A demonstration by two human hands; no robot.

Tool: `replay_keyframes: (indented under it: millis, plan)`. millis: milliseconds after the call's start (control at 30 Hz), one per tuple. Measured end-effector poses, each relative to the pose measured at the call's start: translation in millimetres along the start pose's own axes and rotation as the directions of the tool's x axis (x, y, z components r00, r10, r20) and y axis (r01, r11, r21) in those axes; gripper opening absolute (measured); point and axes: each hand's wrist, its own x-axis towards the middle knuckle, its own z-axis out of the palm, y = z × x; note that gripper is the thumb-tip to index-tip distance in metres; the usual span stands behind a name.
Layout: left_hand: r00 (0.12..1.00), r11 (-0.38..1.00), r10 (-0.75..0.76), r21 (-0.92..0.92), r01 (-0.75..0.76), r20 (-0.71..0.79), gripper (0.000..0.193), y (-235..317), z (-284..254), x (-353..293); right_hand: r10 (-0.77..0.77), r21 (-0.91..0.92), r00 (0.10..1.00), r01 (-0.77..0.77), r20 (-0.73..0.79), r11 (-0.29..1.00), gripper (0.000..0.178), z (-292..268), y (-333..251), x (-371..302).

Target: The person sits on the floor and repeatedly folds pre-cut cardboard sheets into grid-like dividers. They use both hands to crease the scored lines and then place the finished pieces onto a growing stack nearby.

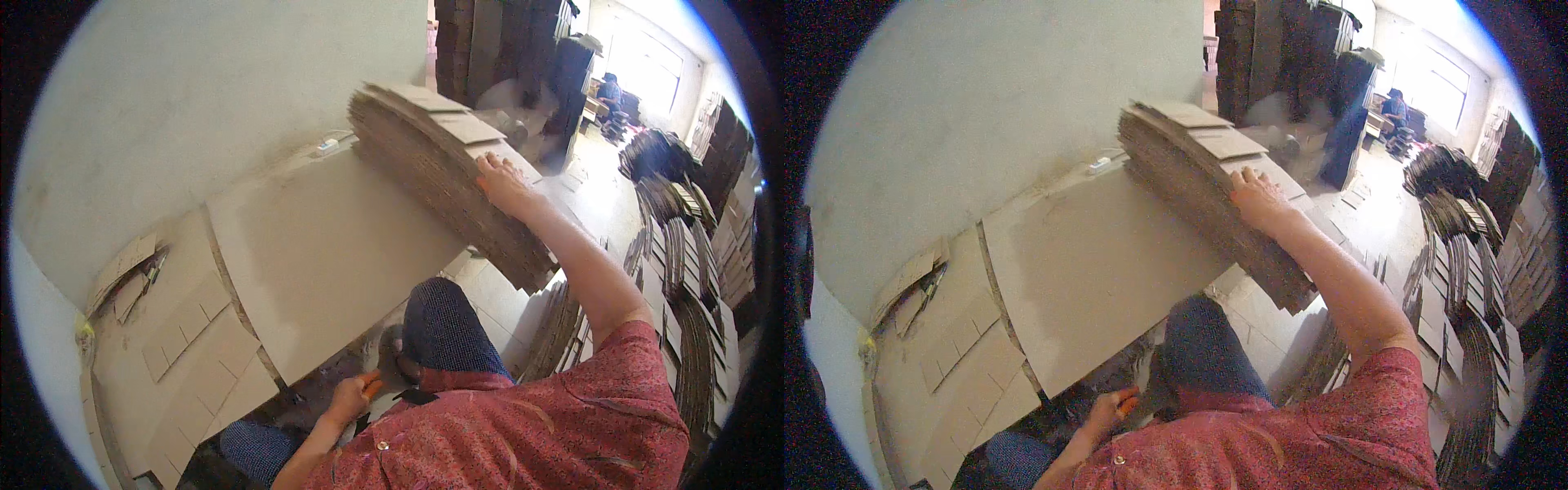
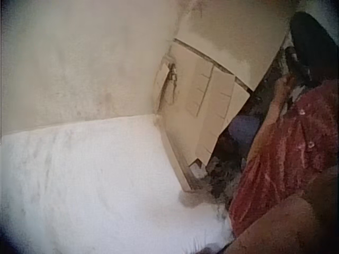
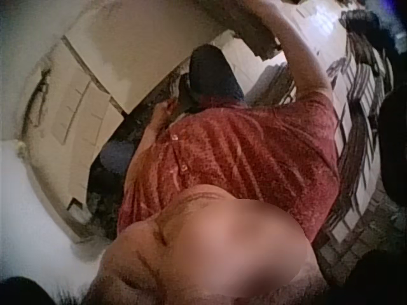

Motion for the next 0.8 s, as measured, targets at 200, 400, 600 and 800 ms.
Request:
replay_keyframes:
  millis: [200, 400, 600, 800]
  plan:
    - [0.998, 0.997, 0.067, 0.041, -0.066, -0.019, 0.033, -3, 10, -1, 0.008, 0.004, 1.0, -0.008, 0.025, 1.0, 0.054, -7, 5, -8]
    - [0.996, 0.996, 0.092, -0.018, -0.092, -0.02, 0.031, 0, 12, 0, 0.051, -0.029, 0.999, -0.05, 0.014, 0.998, 0.057, -21, 2, -14]
    - [0.972, 0.997, 0.074, 0.03, -0.069, -0.223, 0.029, 15, -48, -15, 0.003, -0.194, 0.999, -0.012, -0.043, 0.981, 0.065, -43, -52, -45]
    - [0.77, 0.931, -0.024, 0.267, 0.25, -0.637, 0.034, -33, -171, 2, -0.389, 0.228, 0.919, 0.393, -0.064, 0.891, 0.053, 20, -122, -124]
